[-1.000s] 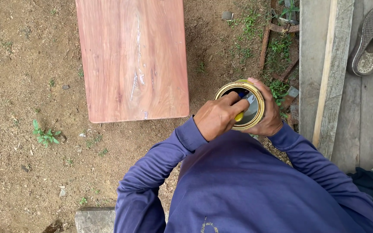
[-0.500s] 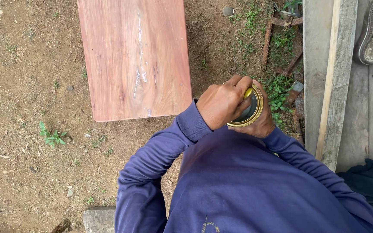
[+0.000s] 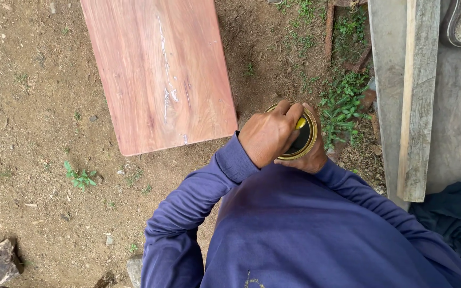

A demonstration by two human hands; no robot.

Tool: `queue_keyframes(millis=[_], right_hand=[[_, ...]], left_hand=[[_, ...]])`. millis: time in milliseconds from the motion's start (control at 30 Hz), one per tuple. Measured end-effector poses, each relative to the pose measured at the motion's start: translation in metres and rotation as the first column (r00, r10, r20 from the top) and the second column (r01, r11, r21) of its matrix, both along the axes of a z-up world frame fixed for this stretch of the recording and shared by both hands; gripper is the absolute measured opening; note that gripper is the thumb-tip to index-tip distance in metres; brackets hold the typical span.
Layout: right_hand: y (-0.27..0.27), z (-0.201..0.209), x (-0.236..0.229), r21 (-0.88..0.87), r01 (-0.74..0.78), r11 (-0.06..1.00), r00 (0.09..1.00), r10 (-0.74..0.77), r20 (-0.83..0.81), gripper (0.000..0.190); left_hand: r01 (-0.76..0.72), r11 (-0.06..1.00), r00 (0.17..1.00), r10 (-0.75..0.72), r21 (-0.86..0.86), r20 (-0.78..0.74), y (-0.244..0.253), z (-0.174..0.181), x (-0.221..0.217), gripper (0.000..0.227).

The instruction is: The recorder is mixing and thinning paint in a container using a brush and solvent.

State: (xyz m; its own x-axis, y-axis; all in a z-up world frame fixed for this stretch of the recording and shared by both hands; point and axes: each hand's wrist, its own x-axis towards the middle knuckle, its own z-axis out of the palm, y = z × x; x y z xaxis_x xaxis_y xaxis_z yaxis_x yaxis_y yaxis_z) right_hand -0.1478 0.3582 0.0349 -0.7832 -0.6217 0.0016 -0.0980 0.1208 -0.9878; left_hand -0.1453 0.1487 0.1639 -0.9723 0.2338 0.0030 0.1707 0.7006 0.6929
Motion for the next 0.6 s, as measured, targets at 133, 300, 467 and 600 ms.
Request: queue_keyframes(millis=[133, 300, 467, 600], right_hand=[[-0.003, 0.002, -0.001, 0.132, 0.015, 0.991, 0.942, 0.030, -0.334, 0.141], [-0.002, 0.004, -0.008, -0.017, 0.059, 0.998, 0.839, -0.059, -0.541, 0.125], [0.005, 0.009, -0.015, -0.035, 0.052, 0.998, 0.795, -0.063, -0.604, 0.122], [0.009, 0.011, -0.017, -0.027, 0.050, 0.998, 0.768, -0.056, -0.638, 0.123]], left_hand=[[-0.028, 0.999, 0.999, 0.029, 0.036, -0.042, -0.001, 0.009, 0.006, 0.033], [-0.069, 0.991, 0.992, 0.080, 0.111, -0.098, 0.001, 0.017, 0.015, 0.027], [-0.036, 0.991, 0.998, 0.042, 0.126, -0.048, 0.004, 0.016, 0.018, 0.022], [-0.012, 0.988, 0.999, 0.018, 0.151, -0.039, 0.004, 0.016, 0.017, 0.022]])
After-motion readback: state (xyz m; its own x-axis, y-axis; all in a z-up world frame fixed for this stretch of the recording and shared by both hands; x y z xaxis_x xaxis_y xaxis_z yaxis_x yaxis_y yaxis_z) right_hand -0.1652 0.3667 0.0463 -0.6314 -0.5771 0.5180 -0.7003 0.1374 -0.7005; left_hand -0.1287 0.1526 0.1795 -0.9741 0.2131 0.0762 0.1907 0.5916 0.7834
